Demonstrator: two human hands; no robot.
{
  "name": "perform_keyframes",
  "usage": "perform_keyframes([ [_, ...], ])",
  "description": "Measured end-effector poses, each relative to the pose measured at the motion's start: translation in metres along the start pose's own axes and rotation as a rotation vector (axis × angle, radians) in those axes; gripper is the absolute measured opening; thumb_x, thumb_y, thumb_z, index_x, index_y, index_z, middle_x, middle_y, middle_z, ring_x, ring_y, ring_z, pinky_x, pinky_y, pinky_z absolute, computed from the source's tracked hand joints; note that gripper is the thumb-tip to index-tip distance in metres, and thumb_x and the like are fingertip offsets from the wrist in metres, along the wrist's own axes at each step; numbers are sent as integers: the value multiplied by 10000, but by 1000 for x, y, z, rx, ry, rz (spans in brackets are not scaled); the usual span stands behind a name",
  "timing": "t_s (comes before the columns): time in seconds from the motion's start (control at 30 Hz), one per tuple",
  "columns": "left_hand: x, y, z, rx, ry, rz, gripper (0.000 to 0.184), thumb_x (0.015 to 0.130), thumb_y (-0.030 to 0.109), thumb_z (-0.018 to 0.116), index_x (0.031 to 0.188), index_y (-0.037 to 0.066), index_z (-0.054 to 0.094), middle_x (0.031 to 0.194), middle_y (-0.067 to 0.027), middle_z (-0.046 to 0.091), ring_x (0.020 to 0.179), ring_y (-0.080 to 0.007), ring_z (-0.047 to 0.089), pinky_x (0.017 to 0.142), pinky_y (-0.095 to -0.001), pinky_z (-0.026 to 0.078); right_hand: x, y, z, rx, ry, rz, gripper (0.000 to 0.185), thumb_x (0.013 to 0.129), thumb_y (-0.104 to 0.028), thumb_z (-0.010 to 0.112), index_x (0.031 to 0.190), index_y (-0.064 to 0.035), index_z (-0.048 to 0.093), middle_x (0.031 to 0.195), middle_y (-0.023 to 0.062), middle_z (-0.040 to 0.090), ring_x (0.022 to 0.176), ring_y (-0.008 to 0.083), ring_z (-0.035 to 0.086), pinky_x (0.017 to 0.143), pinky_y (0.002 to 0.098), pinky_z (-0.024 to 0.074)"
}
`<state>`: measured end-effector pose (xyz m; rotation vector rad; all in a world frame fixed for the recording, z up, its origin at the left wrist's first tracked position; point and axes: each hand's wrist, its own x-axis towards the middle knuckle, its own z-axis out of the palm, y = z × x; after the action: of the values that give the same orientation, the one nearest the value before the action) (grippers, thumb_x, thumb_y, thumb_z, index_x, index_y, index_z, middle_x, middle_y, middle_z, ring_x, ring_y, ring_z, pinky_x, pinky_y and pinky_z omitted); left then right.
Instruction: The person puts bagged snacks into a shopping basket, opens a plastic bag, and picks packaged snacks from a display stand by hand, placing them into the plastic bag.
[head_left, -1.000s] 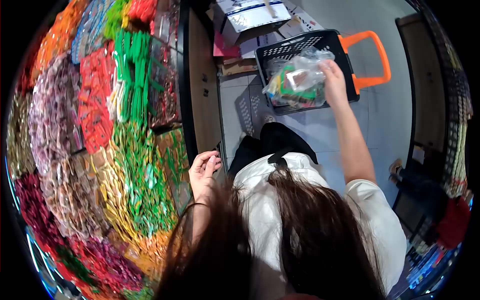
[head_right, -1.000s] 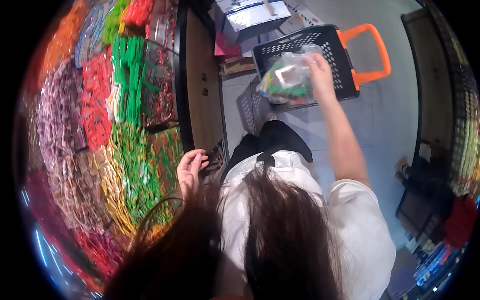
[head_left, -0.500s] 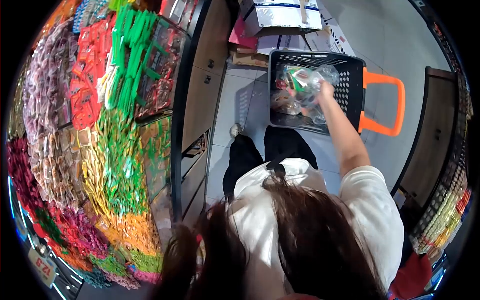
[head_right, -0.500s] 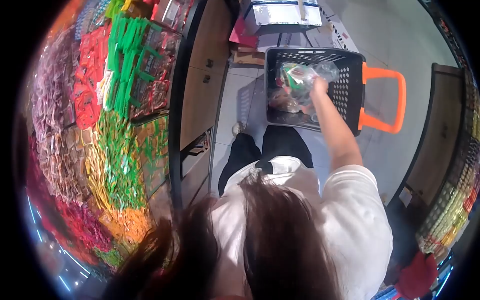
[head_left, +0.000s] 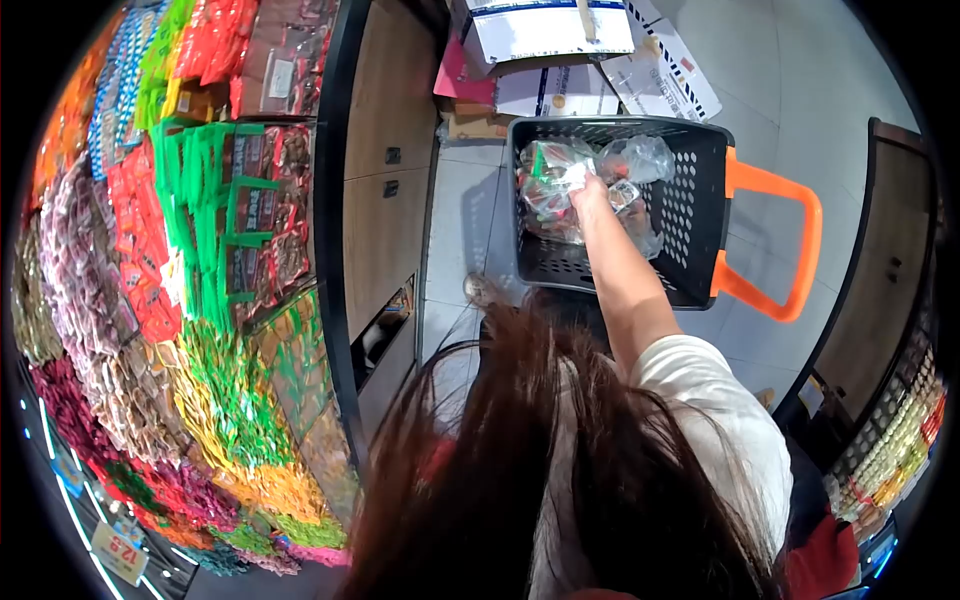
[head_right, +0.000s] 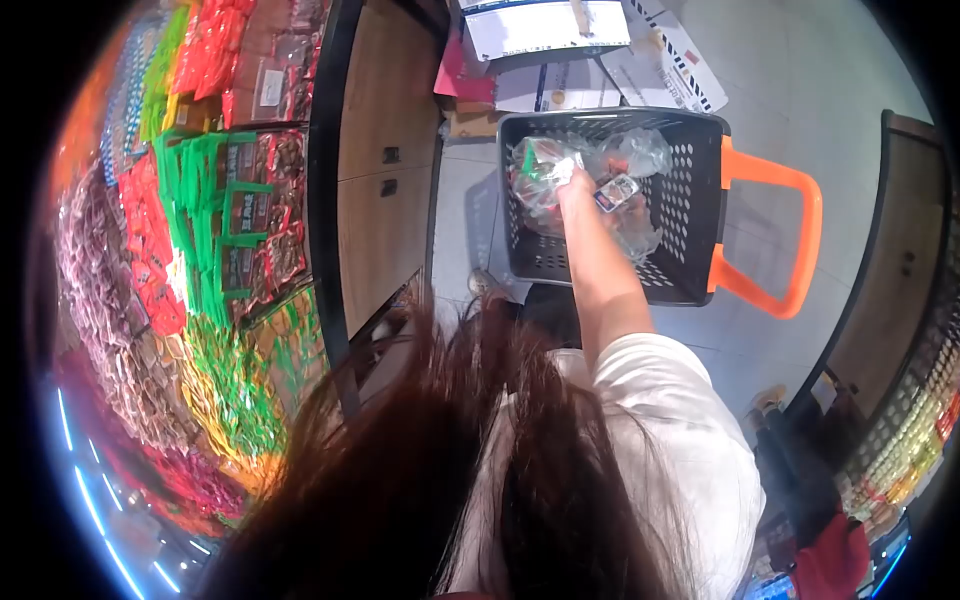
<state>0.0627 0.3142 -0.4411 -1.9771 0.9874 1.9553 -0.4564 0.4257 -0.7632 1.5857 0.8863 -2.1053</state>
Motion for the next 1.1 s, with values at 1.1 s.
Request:
perform_keyframes([
  [1.1,24,68,109,45,-253,-98,113,891,152,559,839,56,583,768,-56,589,756,-184,605,796,-376,504,-251,-11,-108,-435,-634,34,256,910,-123,534,1120,23,537,1047,110,614,1053,227,590,855,324,500],
])
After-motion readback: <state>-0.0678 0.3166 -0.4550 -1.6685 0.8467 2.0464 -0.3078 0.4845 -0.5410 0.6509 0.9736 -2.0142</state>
